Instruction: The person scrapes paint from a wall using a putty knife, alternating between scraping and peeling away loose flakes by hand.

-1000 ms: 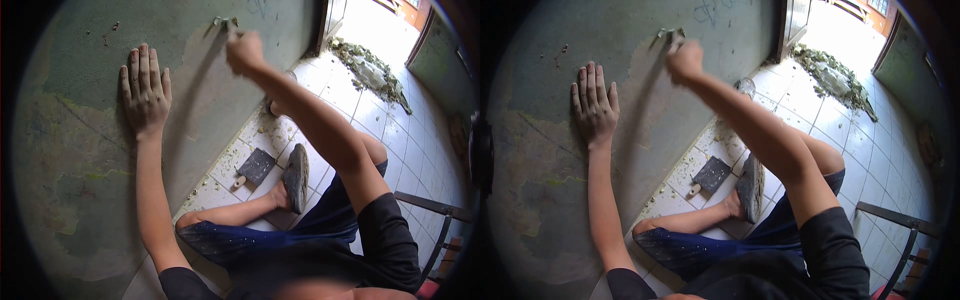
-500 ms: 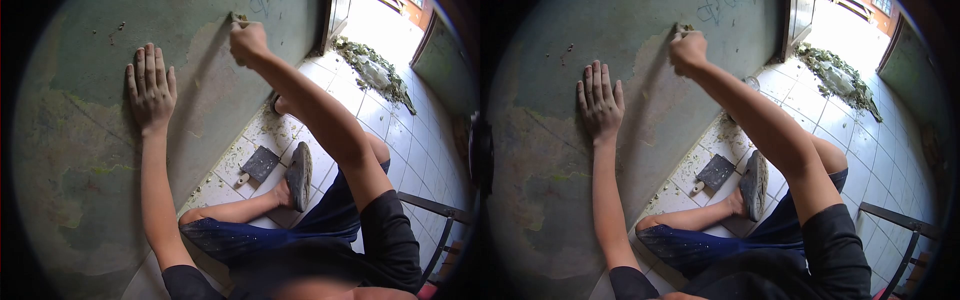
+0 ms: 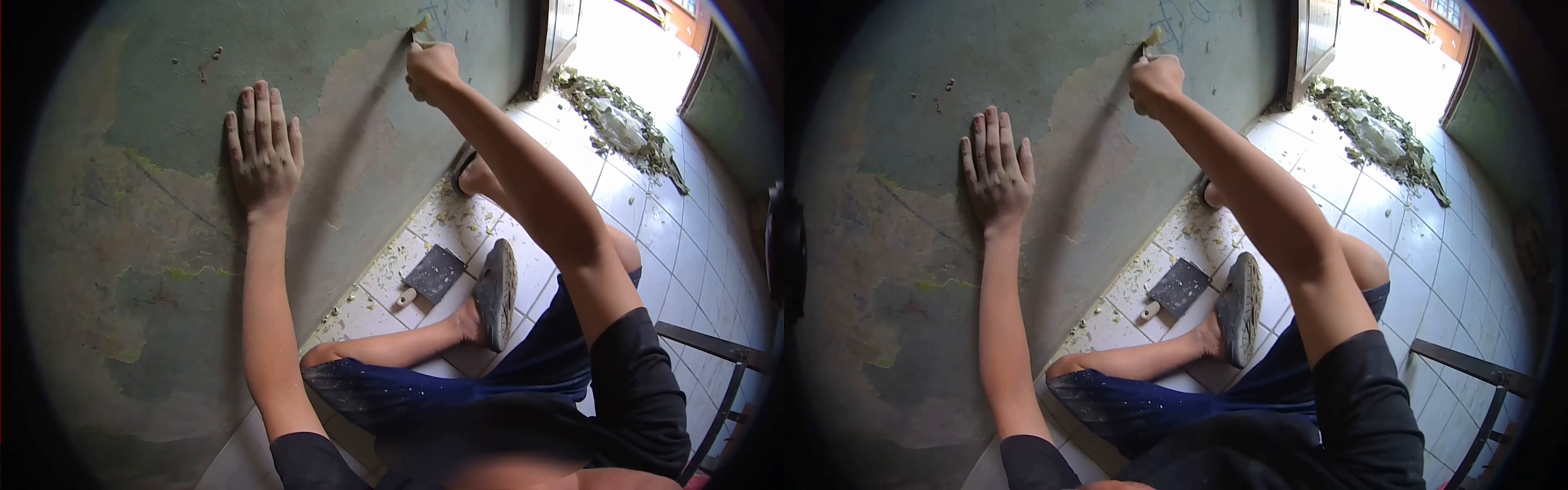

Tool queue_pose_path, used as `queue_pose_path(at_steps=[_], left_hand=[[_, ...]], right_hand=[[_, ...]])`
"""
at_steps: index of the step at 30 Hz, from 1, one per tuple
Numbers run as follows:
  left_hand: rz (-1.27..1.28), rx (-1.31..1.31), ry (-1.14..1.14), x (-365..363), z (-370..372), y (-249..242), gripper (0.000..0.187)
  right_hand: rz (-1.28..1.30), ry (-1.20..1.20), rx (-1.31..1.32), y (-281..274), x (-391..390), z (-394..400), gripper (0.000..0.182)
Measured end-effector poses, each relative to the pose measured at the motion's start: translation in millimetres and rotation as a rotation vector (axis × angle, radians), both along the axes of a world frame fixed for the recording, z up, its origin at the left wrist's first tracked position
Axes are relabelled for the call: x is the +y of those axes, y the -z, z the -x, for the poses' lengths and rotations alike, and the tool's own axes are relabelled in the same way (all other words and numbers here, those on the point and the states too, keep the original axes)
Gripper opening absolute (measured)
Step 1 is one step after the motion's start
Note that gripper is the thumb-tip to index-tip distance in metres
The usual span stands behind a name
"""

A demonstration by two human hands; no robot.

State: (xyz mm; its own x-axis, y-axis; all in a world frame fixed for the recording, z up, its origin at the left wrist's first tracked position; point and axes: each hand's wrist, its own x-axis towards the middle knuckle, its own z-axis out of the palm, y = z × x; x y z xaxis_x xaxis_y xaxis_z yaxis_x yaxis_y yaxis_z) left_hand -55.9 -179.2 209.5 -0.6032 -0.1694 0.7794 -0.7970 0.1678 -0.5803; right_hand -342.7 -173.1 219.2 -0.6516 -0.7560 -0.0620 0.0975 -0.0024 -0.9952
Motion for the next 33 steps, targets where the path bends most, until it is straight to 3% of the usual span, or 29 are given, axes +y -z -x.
queue_pose_path(at_steps=[1,2,5,8,11,14,19,20,22,26,28,30,33], left_hand=[[0.012,-0.001,-0.001,-1,-1,-3,0.056],[0.009,0.005,0.004,-1,-1,-1,0.055],[0.003,0.004,0.012,-2,1,-1,0.055],[0.011,0.004,0.012,1,-1,0,0.054],[0.013,0.021,0.011,-1,3,-5,0.054],[-0.001,0.007,0.01,4,3,3,0.054],[0.006,0.016,0.03,-1,3,-1,0.054],[0.009,0.01,0.007,0,2,-1,0.054],[0.013,-0.009,-0.011,2,2,0,0.053],[0.014,0.023,0.002,0,4,-1,0.053],[0.01,0.005,-0.003,2,2,1,0.053],[0.024,0.002,-0.029,3,3,-1,0.052],[0.024,0.014,-0.01,1,3,0,0.052]], right_hand=[[-0.028,-0.02,0.003,-1,9,-12,0.034],[0.039,-0.043,0.214,6,21,-25,0.032],[0.048,-0.032,0.163,17,5,-20,0.033],[-0.038,-0.01,-0.09,-1,5,-2,0.036],[0.058,-0.12,0.211,14,27,-23,0.034],[0.012,0.028,-0.048,23,-23,33,0.037],[0.085,-0.025,0.263,24,12,-11,0.031],[0.033,0.006,0.229,16,9,1,0.032],[0.027,0.122,-0.078,13,-28,44,0.033],[0.038,-0.069,0.255,17,31,-8,0.035],[0.043,-0.103,0.275,18,24,-1,0.034],[0.053,-0.024,0.077,2,-3,38,0.038],[0.061,-0.05,0.246,21,10,19,0.039]])
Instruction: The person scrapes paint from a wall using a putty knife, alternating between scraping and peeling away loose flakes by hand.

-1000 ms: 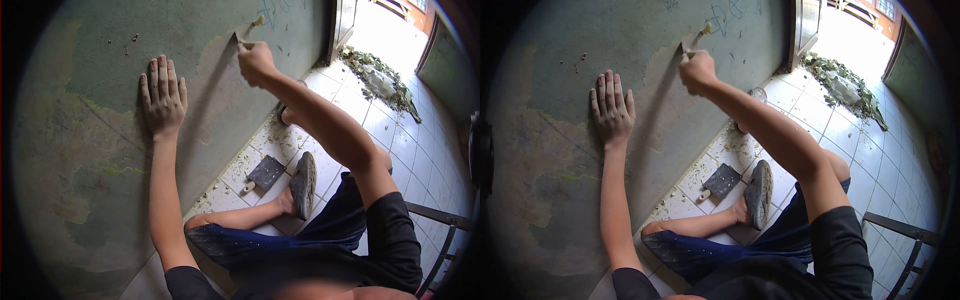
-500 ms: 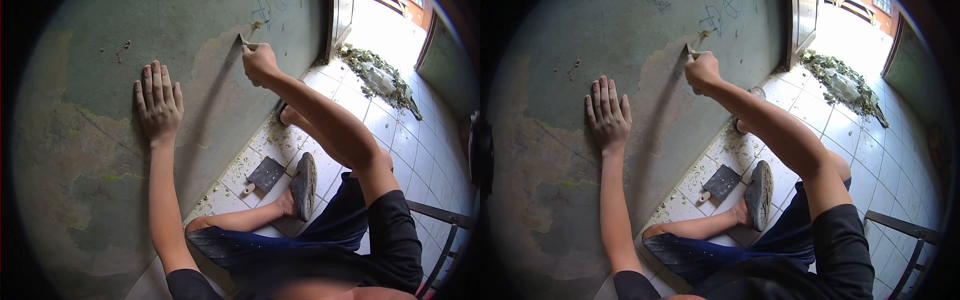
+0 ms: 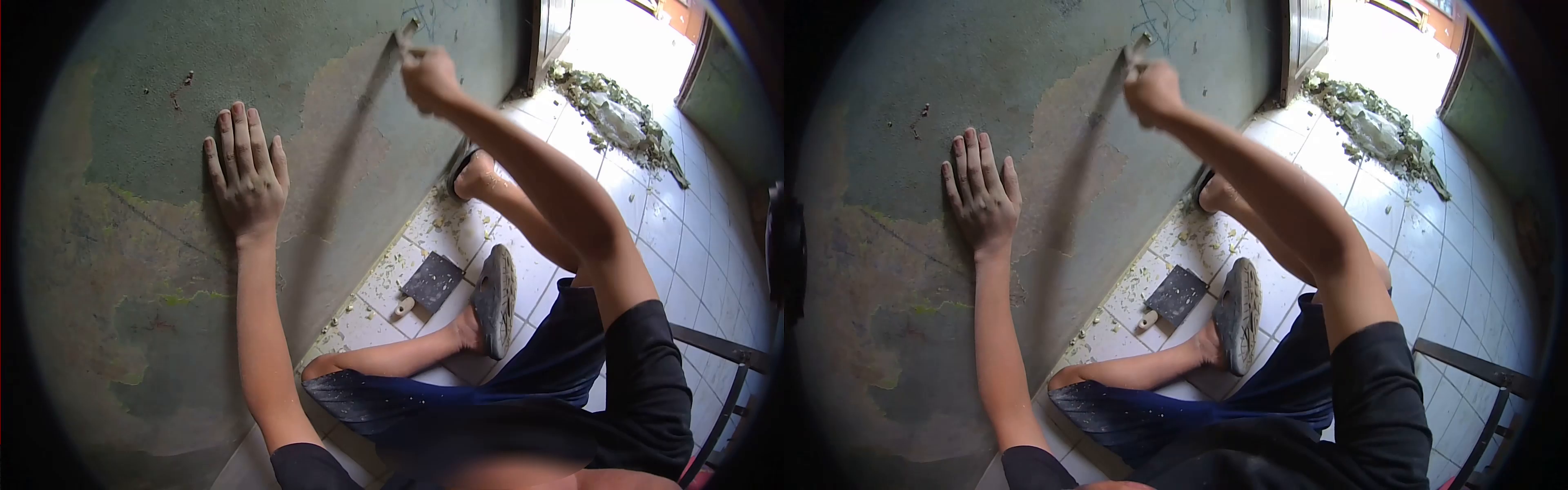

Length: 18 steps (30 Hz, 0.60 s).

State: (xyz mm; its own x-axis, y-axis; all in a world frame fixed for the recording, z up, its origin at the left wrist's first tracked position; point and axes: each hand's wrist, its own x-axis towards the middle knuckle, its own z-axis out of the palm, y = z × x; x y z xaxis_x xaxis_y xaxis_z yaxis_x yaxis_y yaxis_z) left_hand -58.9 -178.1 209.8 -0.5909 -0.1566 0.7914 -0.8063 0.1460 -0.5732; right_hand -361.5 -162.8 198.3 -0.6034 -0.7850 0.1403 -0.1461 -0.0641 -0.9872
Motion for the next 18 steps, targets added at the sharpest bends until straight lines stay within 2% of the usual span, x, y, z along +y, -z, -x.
queue_pose_path(at_steps=[1,3,5,6,7,9,13,15,17,18], left_hand=[[0.0,0.002,0.008,-2,0,0,0.052],[-0.001,-0.001,-0.007,-1,-1,-1,0.052],[-0.008,-0.015,-0.011,2,0,1,0.052],[-0.007,-0.01,-0.002,1,-1,0,0.052],[-0.008,-0.001,0.011,0,0,0,0.052],[0.0,0.015,0.011,-1,1,-1,0.052],[-0.005,-0.003,-0.003,1,1,0,0.053],[-0.01,-0.006,0.004,0,0,1,0.053],[-0.002,0.009,0.005,-1,0,-1,0.053],[-0.007,0.008,-0.001,0,0,1,0.052]], right_hand=[[0.032,-0.018,0.107,3,9,-14,0.039],[0.131,0.017,0.113,1,-2,-2,0.035],[0.012,0.081,-0.226,-11,-44,46,0.032],[-0.074,0.071,-0.028,-17,-35,50,0.032],[0.052,0.056,-0.029,-11,-20,29,0.032],[0.043,-0.02,0.068,-7,13,-12,0.033],[0.051,0.114,0.094,-14,-41,47,0.035],[0.004,0.137,-0.119,-24,-61,96,0.04],[0.031,0.116,-0.149,-16,-60,100,0.036],[0.027,0.066,-0.106,-2,-52,87,0.026]])
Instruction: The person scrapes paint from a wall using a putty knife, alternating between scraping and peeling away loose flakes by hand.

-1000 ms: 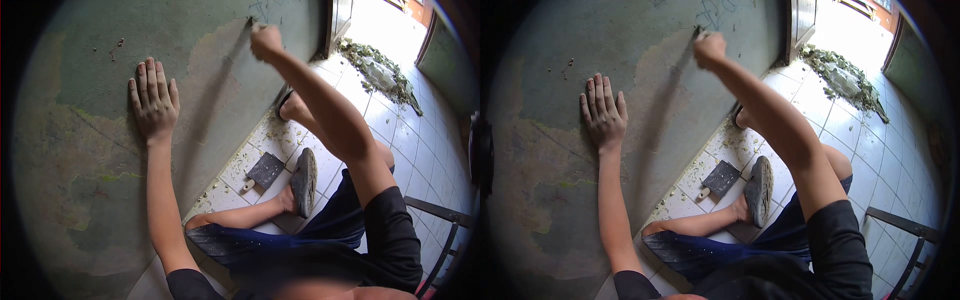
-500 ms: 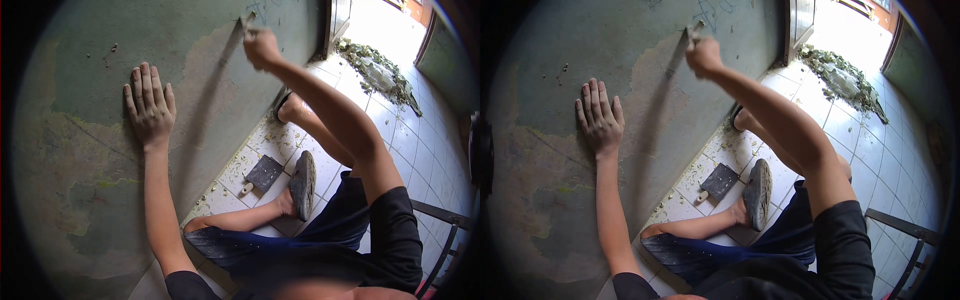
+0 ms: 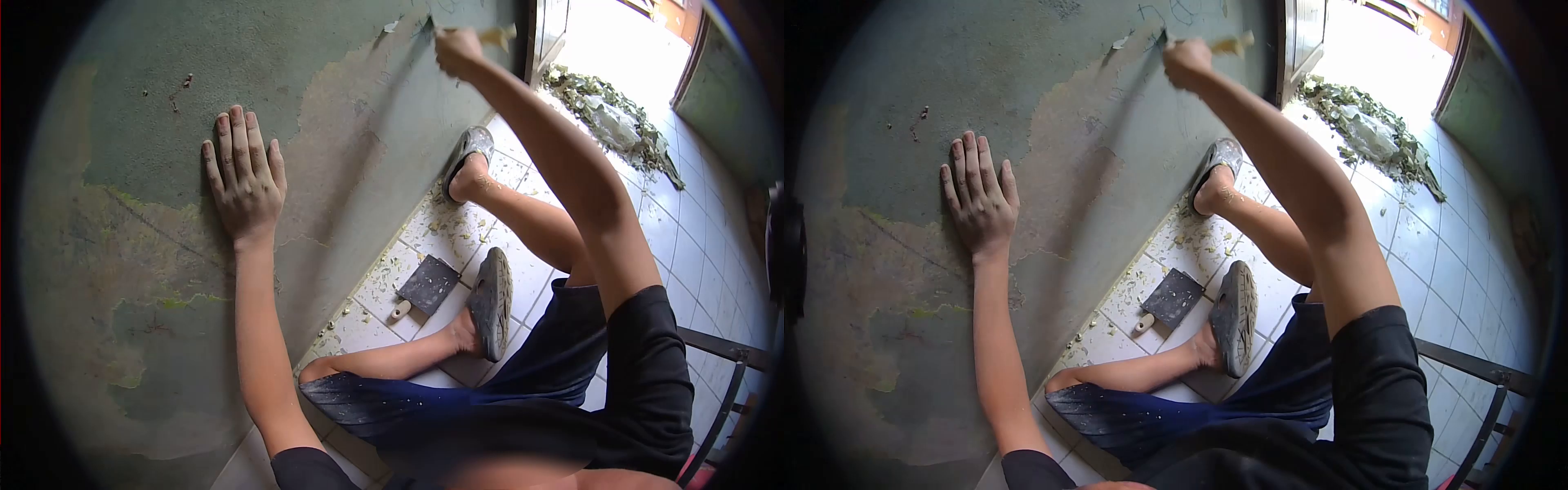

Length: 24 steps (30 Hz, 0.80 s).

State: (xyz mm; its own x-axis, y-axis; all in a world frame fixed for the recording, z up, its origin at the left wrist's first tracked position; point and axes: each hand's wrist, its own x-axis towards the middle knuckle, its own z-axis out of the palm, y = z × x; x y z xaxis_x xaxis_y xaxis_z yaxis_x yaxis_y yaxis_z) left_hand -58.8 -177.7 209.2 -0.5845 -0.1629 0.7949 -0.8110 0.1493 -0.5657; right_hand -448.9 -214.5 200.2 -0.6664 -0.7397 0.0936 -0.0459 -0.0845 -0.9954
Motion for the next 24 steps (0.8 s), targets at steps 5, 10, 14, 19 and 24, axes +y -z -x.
queue_pose_path(at_steps=[5,10,14,19,24], left_hand=[[-0.009,-0.014,-0.005,0,0,1,0.052],[-0.016,-0.005,0.008,0,0,-1,0.053],[-0.017,-0.001,0.008,-1,-1,0,0.053],[-0.009,-0.012,-0.001,-1,-1,-1,0.054],[-0.004,0.001,0.018,-4,-2,0,0.054]], right_hand=[[0.015,-0.212,0.171,37,56,-74,0.049],[0.131,-0.123,0.491,62,65,-82,0.051],[0.154,-0.034,0.603,64,67,-79,0.048],[0.104,-0.01,0.612,52,62,-67,0.05],[0.419,0.194,0.791,57,1,-21,0.036]])
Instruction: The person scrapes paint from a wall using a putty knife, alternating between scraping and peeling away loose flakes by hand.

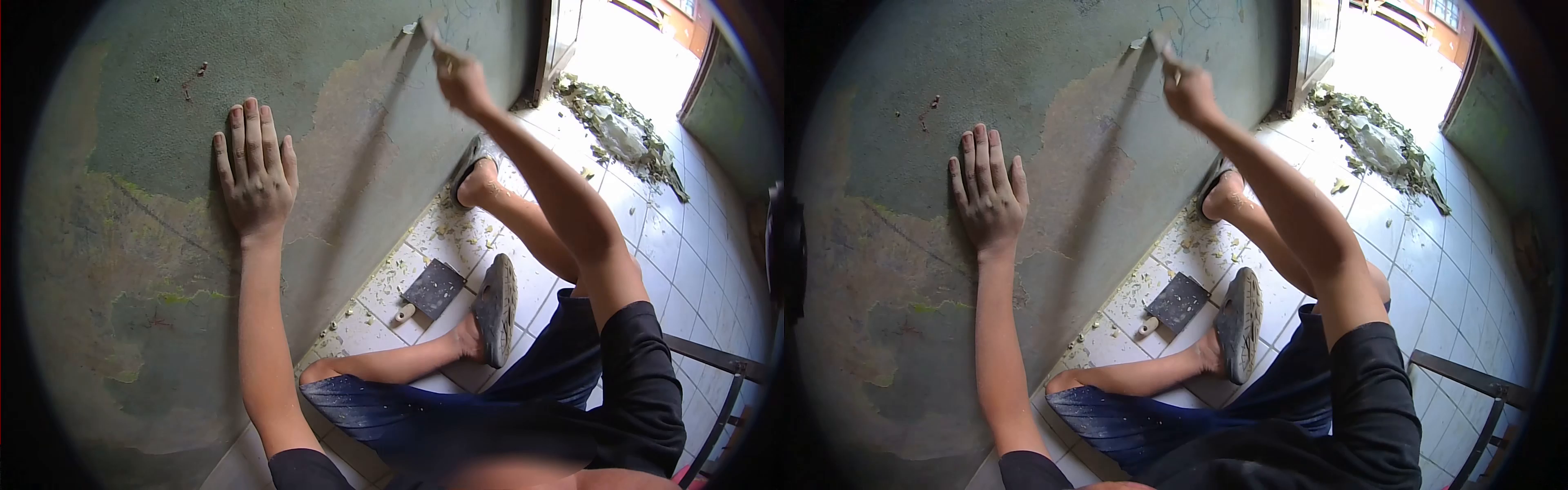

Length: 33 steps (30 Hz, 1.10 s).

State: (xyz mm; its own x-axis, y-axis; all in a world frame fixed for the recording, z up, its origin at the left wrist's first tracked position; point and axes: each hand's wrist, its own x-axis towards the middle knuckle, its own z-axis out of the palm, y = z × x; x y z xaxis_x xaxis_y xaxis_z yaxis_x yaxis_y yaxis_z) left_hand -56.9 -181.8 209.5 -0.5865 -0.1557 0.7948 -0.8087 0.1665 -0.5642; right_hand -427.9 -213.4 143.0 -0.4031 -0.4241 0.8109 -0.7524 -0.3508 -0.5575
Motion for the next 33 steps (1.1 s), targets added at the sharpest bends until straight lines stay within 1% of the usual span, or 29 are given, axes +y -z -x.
queue_pose_path(at_steps=[1,2,3,5,7,8,9,11,12,13,15,17,18,19,21,23,24,25,26,27,28,29,31,32,33], left_hand=[[-0.005,0.002,0.016,0,1,2,0.053],[-0.023,-0.007,0.02,3,1,5,0.053],[-0.018,-0.018,0.0,4,1,3,0.053],[-0.005,-0.01,-0.027,4,1,0,0.053],[-0.015,-0.004,-0.017,3,1,0,0.053],[-0.017,-0.006,-0.02,3,0,1,0.053],[-0.015,-0.006,-0.017,2,1,1,0.053],[-0.011,-0.02,-0.012,-1,2,-3,0.053],[-0.001,-0.029,-0.016,0,3,-5,0.053],[0.002,-0.025,-0.024,3,2,-2,0.053],[0.008,-0.017,-0.024,3,3,-3,0.053],[-0.013,0.0,-0.001,3,2,-1,0.053],[-0.022,0.004,-0.001,2,1,0,0.052],[-0.023,0.005,-0.004,2,0,0,0.052],[-0.005,0.002,0.005,1,1,1,0.052],[-0.002,-0.023,0.002,-1,1,-2,0.052],[0.011,-0.023,-0.013,1,1,-1,0.052],[0.023,-0.009,-0.014,1,3,-2,0.052],[0.004,-0.002,-0.004,3,3,-1,0.052],[-0.015,0.002,0.002,4,1,-1,0.052],[-0.002,0.007,-0.007,2,0,-3,0.052],[0.012,0.003,-0.008,0,0,-3,0.052],[-0.003,-0.01,-0.001,3,2,3,0.052],[0.003,-0.014,-0.008,2,2,0,0.052],[0.006,-0.012,-0.016,2,2,-1,0.052]], right_hand=[[-0.243,-0.115,-0.239,-37,7,14,0.04],[-0.25,-0.109,-0.344,-60,16,15,0.043],[-0.249,-0.117,-0.362,-67,17,16,0.042],[-0.348,-0.105,-0.258,-67,42,-2,0.041],[-0.334,-0.1,-0.08,-28,48,-10,0.039],[-0.323,-0.079,-0.023,-20,59,-22,0.036],[-0.325,-0.076,-0.029,-21,51,-17,0.036],[-0.156,-0.042,0.04,-25,26,0,0.034],[-0.431,-0.072,-0.206,-65,47,-1,0.034],[-0.289,-0.174,-0.252,-63,16,26,0.035],[-0.295,-0.12,-0.243,-62,17,21,0.036],[-0.43,-0.159,-0.122,-54,56,-3,0.037],[-0.303,-0.118,0.062,-31,53,-5,0.038],[-0.326,-0.109,0.094,-23,61,-12,0.038],[-0.499,-0.115,-0.053,-34,63,-12,0.038],[-0.5,-0.127,-0.207,-60,66,-4,0.039],[-0.436,-0.147,-0.195,-53,66,-5,0.041],[-0.462,-0.186,-0.225,-45,59,-5,0.039],[-0.413,-0.159,-0.164,-31,56,-6,0.038],[-0.363,-0.137,-0.106,-28,60,-17,0.037],[-0.304,-0.191,-0.142,-34,58,-18,0.037],[-0.401,-0.125,-0.209,-51,51,-6,0.038],[-0.382,-0.1,-0.31,-68,39,9,0.038],[-0.389,-0.103,-0.271,-63,42,4,0.038],[-0.497,-0.113,-0.211,-61,53,-8,0.038]])
